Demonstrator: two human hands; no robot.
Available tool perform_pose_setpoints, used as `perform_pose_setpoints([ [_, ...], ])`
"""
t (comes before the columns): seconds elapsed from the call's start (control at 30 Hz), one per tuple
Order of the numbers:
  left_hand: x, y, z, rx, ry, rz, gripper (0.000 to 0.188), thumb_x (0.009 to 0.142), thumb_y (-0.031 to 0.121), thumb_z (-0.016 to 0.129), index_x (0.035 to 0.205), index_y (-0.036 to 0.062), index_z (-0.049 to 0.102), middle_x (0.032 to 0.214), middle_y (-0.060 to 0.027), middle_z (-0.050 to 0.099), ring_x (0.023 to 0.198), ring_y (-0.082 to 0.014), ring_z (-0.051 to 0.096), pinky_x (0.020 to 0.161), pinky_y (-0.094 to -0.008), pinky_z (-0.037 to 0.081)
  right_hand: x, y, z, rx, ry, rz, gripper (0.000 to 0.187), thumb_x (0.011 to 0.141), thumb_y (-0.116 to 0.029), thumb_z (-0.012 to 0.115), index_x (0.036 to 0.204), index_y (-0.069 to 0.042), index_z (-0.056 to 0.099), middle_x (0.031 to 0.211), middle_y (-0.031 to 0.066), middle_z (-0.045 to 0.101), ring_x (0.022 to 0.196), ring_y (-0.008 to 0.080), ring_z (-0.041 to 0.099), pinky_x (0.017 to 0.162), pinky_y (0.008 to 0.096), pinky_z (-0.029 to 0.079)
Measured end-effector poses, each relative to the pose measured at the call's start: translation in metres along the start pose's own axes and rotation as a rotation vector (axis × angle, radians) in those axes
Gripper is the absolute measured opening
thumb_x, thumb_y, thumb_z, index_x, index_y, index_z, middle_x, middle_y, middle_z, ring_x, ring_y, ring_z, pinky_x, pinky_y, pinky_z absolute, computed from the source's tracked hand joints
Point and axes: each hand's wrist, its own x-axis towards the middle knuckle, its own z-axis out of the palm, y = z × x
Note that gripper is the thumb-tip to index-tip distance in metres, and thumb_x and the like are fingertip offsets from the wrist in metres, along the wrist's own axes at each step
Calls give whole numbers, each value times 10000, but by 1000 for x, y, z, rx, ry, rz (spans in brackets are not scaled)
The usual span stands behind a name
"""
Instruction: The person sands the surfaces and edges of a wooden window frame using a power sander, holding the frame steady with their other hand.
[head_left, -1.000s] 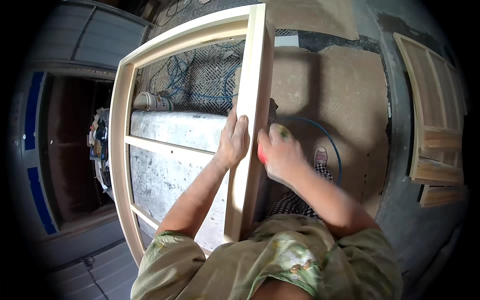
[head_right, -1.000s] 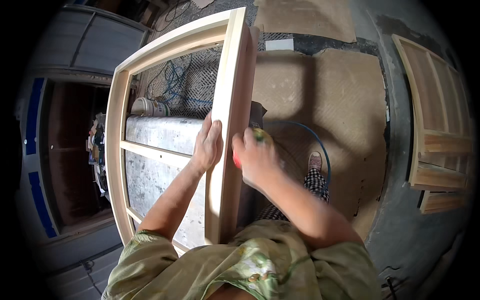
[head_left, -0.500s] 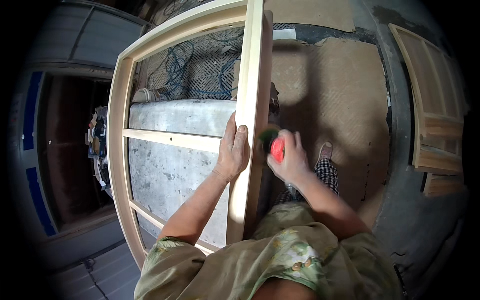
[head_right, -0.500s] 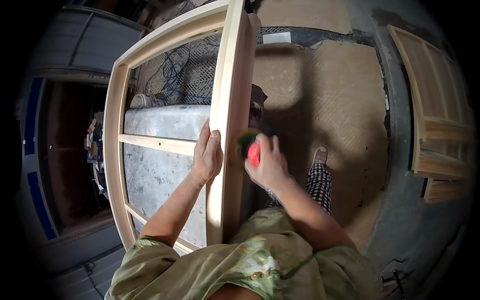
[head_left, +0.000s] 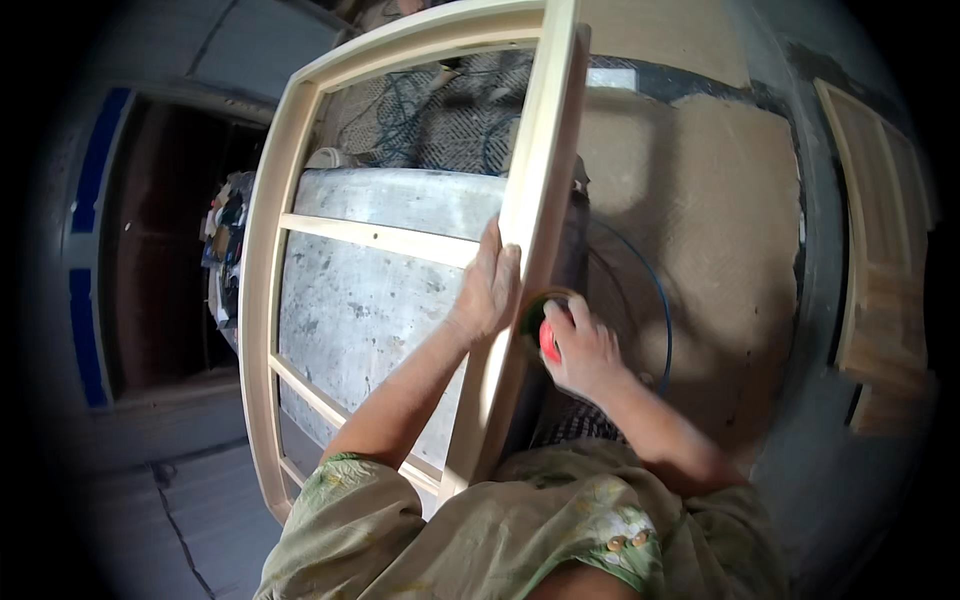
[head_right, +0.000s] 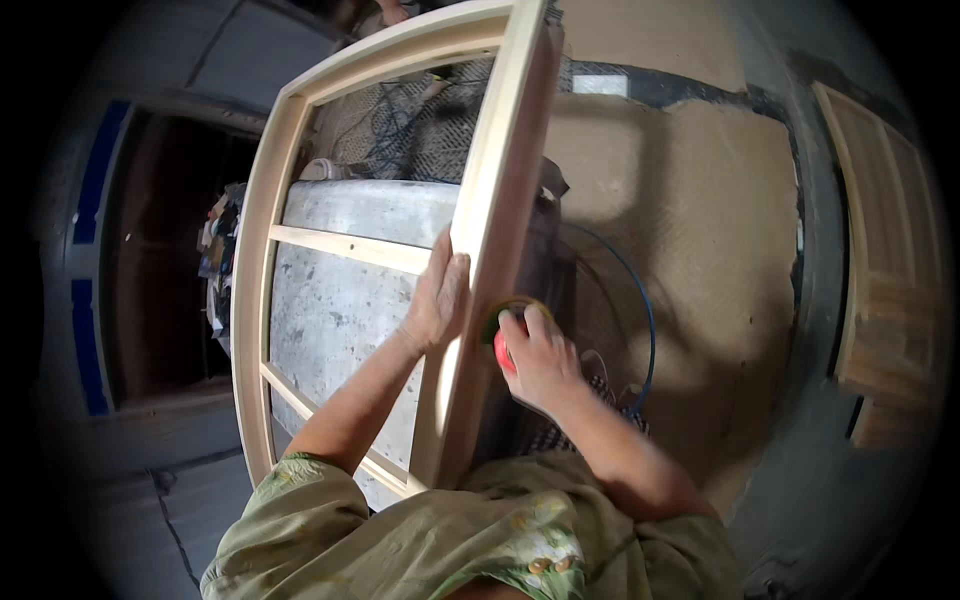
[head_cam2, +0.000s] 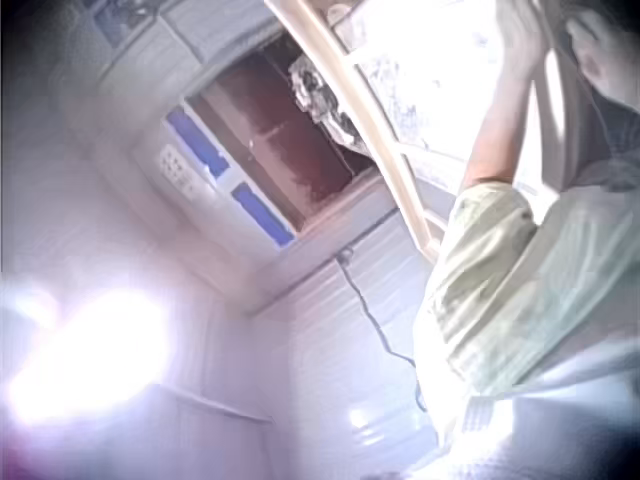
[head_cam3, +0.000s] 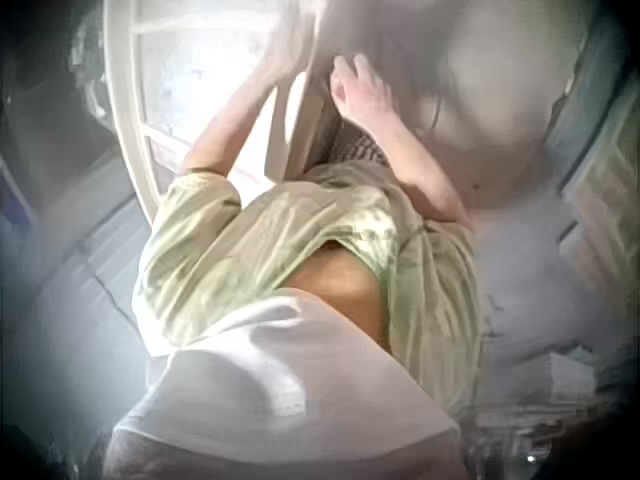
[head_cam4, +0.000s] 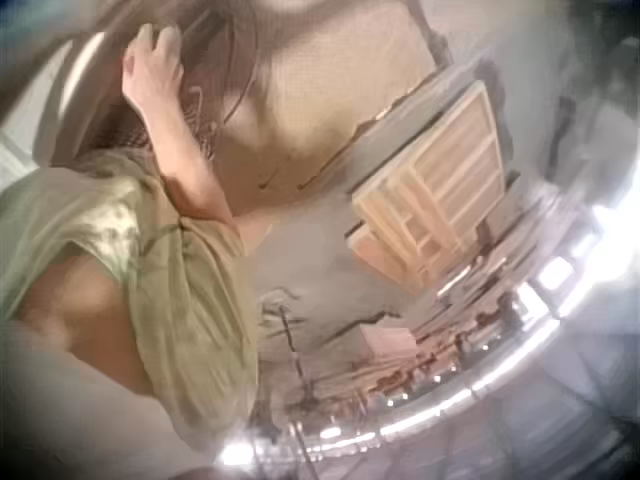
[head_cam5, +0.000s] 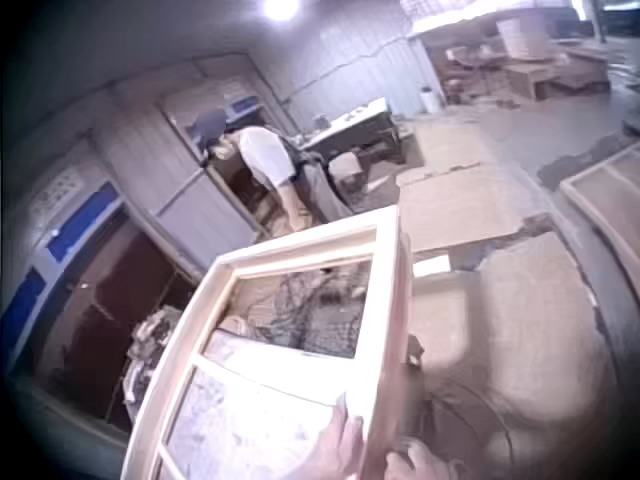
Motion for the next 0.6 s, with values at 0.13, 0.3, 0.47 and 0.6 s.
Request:
perform_pose_setpoints([
  [0.13,-52,-2,0,274,4,54,577,995,250,408,1424,-97,241,1328,-358,423,1246,-478,418,1076,-465,321,-3,25,13,289,211,46,699,691,-225,776,1286,-117,426,1176,203,465,1048,436,560,885,505,496],
  [0.3,-43,-1,3,343,41,44,556,988,249,405,1404,-96,274,1292,-351,456,1208,-470,446,1045,-473,345,122,63,-49,94,382,304,603,748,-172,720,1240,-54,393,1173,246,489,1073,438,511,888,510,482],
  [0.47,-54,-1,-2,314,53,-9,562,989,253,398,1412,-95,273,1264,-352,478,1177,-479,466,1028,-466,362,21,-20,-32,-122,-121,28,637,731,-163,737,1289,-142,431,1225,182,452,1074,417,571,824,527,523],
  [0.6,-49,-12,5,313,87,81,559,991,252,385,1407,-105,275,1271,-350,482,1200,-475,463,1031,-463,363,-36,-12,4,-5,-174,-157,631,704,-159,749,1275,-164,481,1239,208,439,1056,411,580,816,525,528],
])
